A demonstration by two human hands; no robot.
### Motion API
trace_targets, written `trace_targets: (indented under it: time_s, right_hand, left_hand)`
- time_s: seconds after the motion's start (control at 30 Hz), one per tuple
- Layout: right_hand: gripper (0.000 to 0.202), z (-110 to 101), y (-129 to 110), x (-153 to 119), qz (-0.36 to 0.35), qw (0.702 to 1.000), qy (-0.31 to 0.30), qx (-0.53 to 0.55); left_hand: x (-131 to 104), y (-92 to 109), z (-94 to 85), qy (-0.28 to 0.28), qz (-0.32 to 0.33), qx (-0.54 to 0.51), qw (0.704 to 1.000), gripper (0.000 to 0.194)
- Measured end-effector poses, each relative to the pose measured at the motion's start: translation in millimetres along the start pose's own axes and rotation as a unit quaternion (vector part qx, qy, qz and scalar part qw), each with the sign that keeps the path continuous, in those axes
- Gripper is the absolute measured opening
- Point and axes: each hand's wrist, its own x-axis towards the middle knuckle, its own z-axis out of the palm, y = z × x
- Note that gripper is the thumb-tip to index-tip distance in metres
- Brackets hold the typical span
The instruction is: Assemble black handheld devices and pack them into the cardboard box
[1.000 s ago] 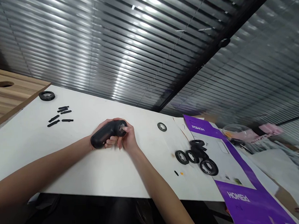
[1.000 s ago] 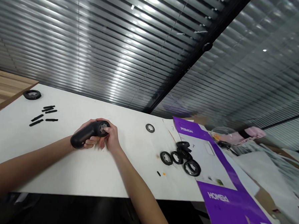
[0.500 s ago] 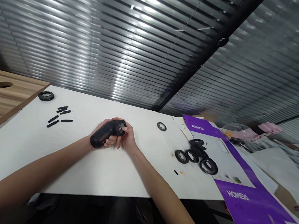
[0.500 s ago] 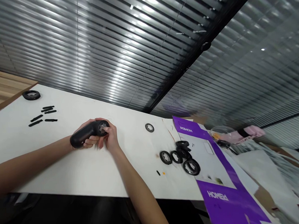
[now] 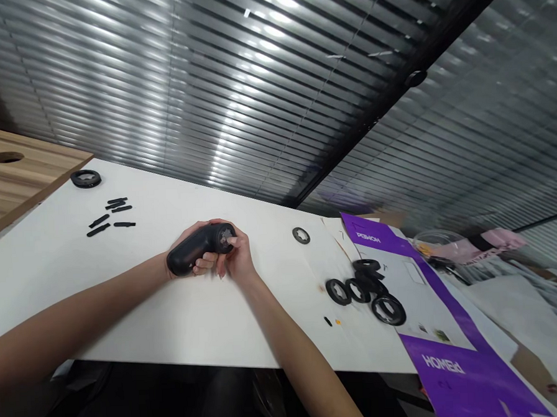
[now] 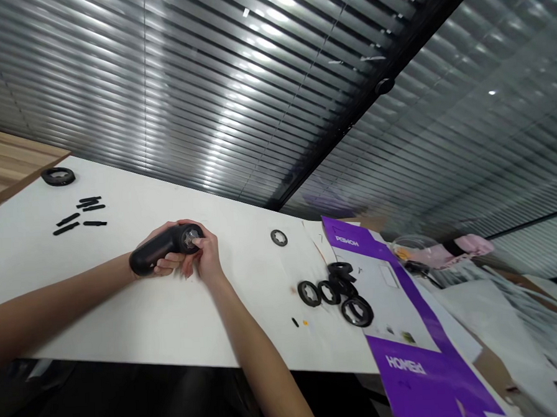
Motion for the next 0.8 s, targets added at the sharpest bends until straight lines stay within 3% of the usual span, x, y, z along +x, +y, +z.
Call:
trace_targets:
  time_s: [0.27, 0.8]
  right_hand:
    - [0.067, -0.5, 2.2, 1.3, 0.001, 1.0, 0.01, 0.013]
    - [0.071, 1.8, 1.9, 1.5, -0.004, 1.0, 0.015, 0.013]
  left_hand:
    - [-1.3, -0.1, 0.8, 0.024, 0.0, -0.008, 1.0, 0.053]
    - [-2.1, -0.3, 3.7, 0.023, 0.003, -0.008, 1.0, 0.053]
